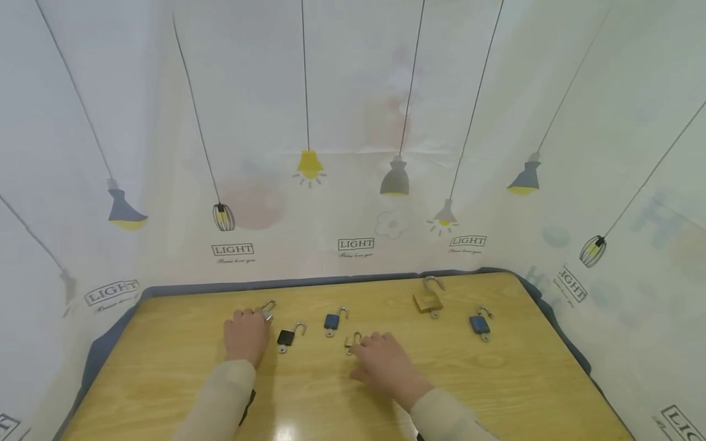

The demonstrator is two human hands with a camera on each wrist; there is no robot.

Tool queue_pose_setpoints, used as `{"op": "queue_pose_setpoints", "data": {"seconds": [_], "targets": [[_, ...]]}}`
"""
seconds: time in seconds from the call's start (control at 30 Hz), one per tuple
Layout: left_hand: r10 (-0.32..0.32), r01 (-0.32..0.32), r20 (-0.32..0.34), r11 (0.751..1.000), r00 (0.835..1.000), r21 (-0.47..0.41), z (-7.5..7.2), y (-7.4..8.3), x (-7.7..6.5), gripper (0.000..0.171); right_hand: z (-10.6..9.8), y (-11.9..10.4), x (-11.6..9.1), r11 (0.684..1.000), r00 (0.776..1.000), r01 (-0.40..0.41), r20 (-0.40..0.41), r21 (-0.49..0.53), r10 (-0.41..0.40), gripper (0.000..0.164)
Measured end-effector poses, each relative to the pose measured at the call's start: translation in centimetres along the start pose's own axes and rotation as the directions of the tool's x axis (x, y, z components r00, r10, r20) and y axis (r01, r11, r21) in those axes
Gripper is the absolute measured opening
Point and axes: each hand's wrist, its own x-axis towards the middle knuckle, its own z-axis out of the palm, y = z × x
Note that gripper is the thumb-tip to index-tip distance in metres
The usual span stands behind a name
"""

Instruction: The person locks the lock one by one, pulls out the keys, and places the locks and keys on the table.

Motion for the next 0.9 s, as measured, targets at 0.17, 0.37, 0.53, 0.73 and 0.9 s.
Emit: {"op": "queue_pose_setpoints", "data": {"seconds": [0.17,0.37,0.53,0.73,0.9], "targets": [[-0.004,0.004,0.009,0.999,1.000,0.044,0.6,0.3,0.4,0.027,0.3,-0.5,0.3,0.999,1.000,0.026,0.007,0.024,-0.026,0.040],[-0.055,0.053,0.065,0.998,0.996,0.029,0.6,0.7,1.0,0.031,0.4,-0.9,0.4,0.999,0.999,0.018,0.035,0.039,-0.020,0.038],[-0.083,0.083,0.054,0.997,0.995,0.006,1.0,0.7,1.4,0.033,0.6,-0.9,0.4,0.999,0.999,0.002,0.045,0.046,-0.004,0.038],[-0.130,0.133,0.066,0.990,0.989,-0.042,1.3,0.4,1.8,0.033,0.8,-1.0,0.4,0.998,0.999,-0.002,0.051,0.055,-0.001,0.040],[-0.176,0.191,0.144,0.977,0.974,-0.098,1.0,0.3,2.0,0.035,0.7,-1.1,0.3,0.998,0.999,-0.002,0.047,0.063,-0.001,0.042]]}}
